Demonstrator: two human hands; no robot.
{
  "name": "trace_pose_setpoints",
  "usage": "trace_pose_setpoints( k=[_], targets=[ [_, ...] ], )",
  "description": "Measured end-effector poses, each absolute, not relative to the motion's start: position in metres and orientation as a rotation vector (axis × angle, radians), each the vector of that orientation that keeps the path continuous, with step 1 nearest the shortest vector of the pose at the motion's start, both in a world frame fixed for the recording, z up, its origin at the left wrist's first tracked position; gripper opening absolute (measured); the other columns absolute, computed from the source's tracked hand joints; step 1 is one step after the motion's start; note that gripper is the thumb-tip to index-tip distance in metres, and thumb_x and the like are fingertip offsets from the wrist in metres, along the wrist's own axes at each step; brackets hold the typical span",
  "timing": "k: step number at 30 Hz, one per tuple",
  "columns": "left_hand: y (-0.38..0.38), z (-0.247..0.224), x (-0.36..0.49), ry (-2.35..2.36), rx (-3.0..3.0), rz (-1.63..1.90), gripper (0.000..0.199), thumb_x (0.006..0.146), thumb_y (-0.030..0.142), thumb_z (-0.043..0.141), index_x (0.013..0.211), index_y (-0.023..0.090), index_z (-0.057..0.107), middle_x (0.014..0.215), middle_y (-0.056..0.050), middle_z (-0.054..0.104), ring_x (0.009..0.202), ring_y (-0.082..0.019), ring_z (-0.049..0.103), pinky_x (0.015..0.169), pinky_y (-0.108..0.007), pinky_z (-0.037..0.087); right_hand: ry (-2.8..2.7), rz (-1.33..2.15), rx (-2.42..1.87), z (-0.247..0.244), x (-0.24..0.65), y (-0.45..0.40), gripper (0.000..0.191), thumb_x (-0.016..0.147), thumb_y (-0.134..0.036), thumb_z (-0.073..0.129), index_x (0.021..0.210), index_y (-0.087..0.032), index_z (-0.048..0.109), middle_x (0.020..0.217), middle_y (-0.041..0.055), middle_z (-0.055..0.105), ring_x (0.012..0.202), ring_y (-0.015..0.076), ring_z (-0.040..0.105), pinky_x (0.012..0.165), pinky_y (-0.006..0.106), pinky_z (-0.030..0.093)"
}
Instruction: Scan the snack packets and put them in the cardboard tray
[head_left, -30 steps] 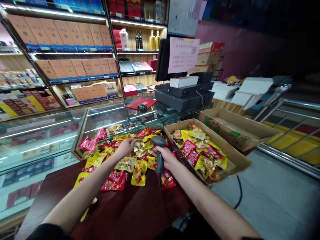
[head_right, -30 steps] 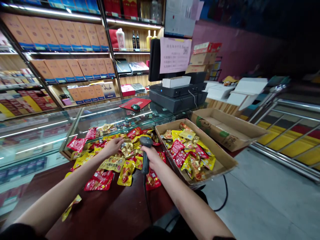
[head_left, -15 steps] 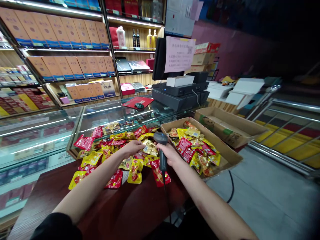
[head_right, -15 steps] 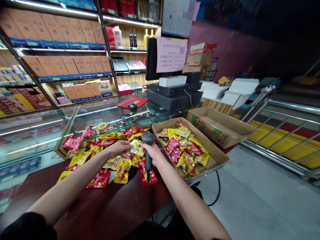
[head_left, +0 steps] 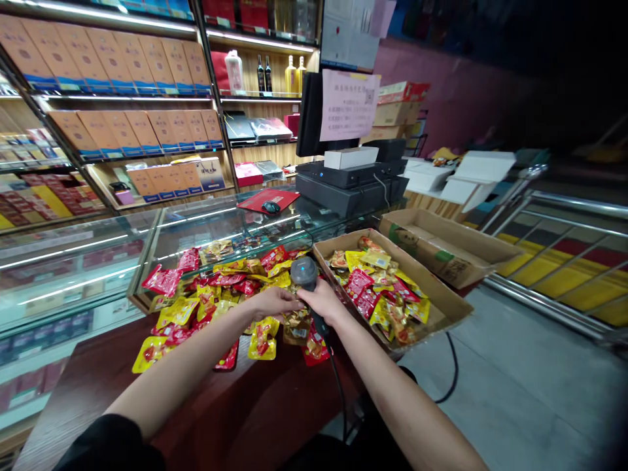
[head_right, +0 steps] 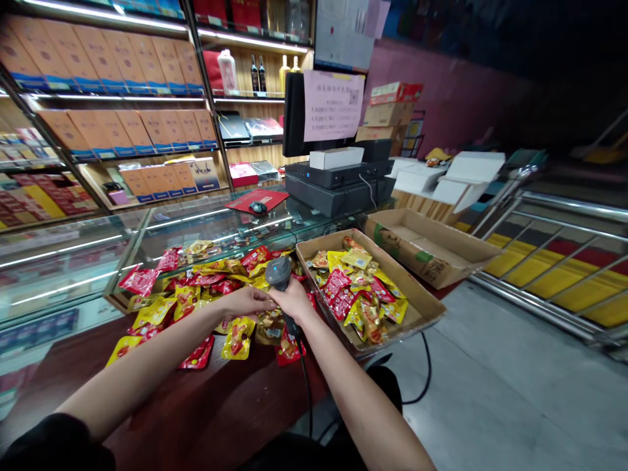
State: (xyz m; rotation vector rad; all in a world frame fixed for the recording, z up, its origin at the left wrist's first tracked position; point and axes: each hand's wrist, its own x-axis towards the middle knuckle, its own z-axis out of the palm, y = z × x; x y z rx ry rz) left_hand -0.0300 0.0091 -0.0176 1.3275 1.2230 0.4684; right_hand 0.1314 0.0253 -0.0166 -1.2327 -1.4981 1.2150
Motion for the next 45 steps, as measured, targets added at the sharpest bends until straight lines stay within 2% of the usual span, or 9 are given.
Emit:
trace_pose_setpoints(
  k=[2,5,8,11,15,23,32,39,45],
  targets=[
    [0.020,-0.016,-0.033,1.247,1.294,0.511,0.043,0.056,0.051,0.078,0.074,0.013,0.069,0.055,0.004,0.050,0.052,-0.008,0.045,0.053,-0.023,0.045,-1.493,1.215,-1.208,-0.010,0.134,0.022,0.019,0.064,-0.022,0.063,0.082,-0.016,0.067,0.078,0.0011,0.068,0.076,0.0182,0.060,0.073,0.029,0.045],
    [0.040,-0.014,-0.042,1.268,1.150,0.665,0.048,0.053,0.051,0.080,0.080,0.013,0.069,0.057,0.004,0.052,0.052,-0.007,0.046,0.053,-0.023,0.046,-1.405,1.233,-1.129,0.003,0.141,0.009,0.019,0.064,-0.021,0.063,0.082,-0.016,0.067,0.079,0.0010,0.068,0.078,0.0171,0.061,0.075,0.028,0.046],
    [0.061,-0.008,-0.051,1.283,1.091,0.826,0.049,0.054,0.052,0.079,0.085,0.015,0.068,0.067,0.002,0.060,0.056,-0.008,0.051,0.055,-0.024,0.048,-1.226,1.452,-1.079,0.010,0.148,-0.012,0.022,0.063,-0.024,0.066,0.083,-0.017,0.064,0.082,0.0021,0.068,0.071,0.0166,0.063,0.065,0.028,0.049],
    [0.078,-0.001,-0.055,1.269,1.085,0.863,0.049,0.053,0.051,0.081,0.085,0.017,0.065,0.077,-0.001,0.065,0.061,-0.010,0.057,0.057,-0.025,0.051,-1.102,1.712,-1.103,0.006,0.148,-0.035,0.019,0.063,-0.027,0.066,0.078,-0.018,0.061,0.066,0.0004,0.064,0.051,0.0140,0.058,0.047,0.025,0.044],
    [0.086,0.004,-0.053,1.229,1.069,0.868,0.046,0.056,0.049,0.081,0.085,0.017,0.064,0.079,-0.002,0.066,0.063,-0.011,0.060,0.056,-0.024,0.051,-1.104,1.784,-1.176,-0.011,0.145,-0.053,0.011,0.067,-0.027,0.063,0.064,-0.019,0.056,0.044,-0.0042,0.049,0.037,0.0091,0.043,0.039,0.022,0.036],
    [0.081,0.005,-0.047,1.309,1.050,0.823,0.044,0.057,0.047,0.080,0.085,0.017,0.063,0.083,-0.003,0.069,0.068,-0.013,0.062,0.059,-0.025,0.053,-1.167,1.734,-1.181,-0.020,0.141,-0.057,0.018,0.069,-0.028,0.062,0.057,-0.020,0.051,0.040,-0.0046,0.046,0.035,0.0086,0.040,0.037,0.022,0.033],
    [0.083,-0.002,-0.055,1.285,1.022,0.836,0.050,0.050,0.048,0.083,0.083,0.017,0.063,0.079,-0.002,0.068,0.065,-0.013,0.063,0.060,-0.027,0.053,-1.190,1.728,-1.174,-0.021,0.141,-0.058,0.018,0.071,-0.028,0.059,0.058,-0.020,0.051,0.041,-0.0042,0.047,0.035,0.0087,0.040,0.038,0.022,0.034],
    [0.085,-0.009,-0.058,1.287,1.029,0.817,0.050,0.051,0.049,0.082,0.085,0.018,0.063,0.085,-0.003,0.069,0.069,-0.015,0.064,0.061,-0.029,0.054,-1.201,1.728,-1.172,-0.021,0.141,-0.059,0.016,0.071,-0.028,0.060,0.061,-0.020,0.051,0.041,-0.0050,0.047,0.034,0.0081,0.039,0.036,0.022,0.032],
    [0.088,-0.012,-0.060,1.258,1.018,0.839,0.046,0.053,0.045,0.083,0.084,0.018,0.064,0.080,-0.001,0.067,0.063,-0.013,0.063,0.061,-0.029,0.054,-1.177,1.741,-1.159,-0.017,0.139,-0.062,0.014,0.070,-0.026,0.062,0.061,-0.020,0.052,0.040,-0.0056,0.046,0.034,0.0078,0.039,0.036,0.021,0.034]
  ],
)
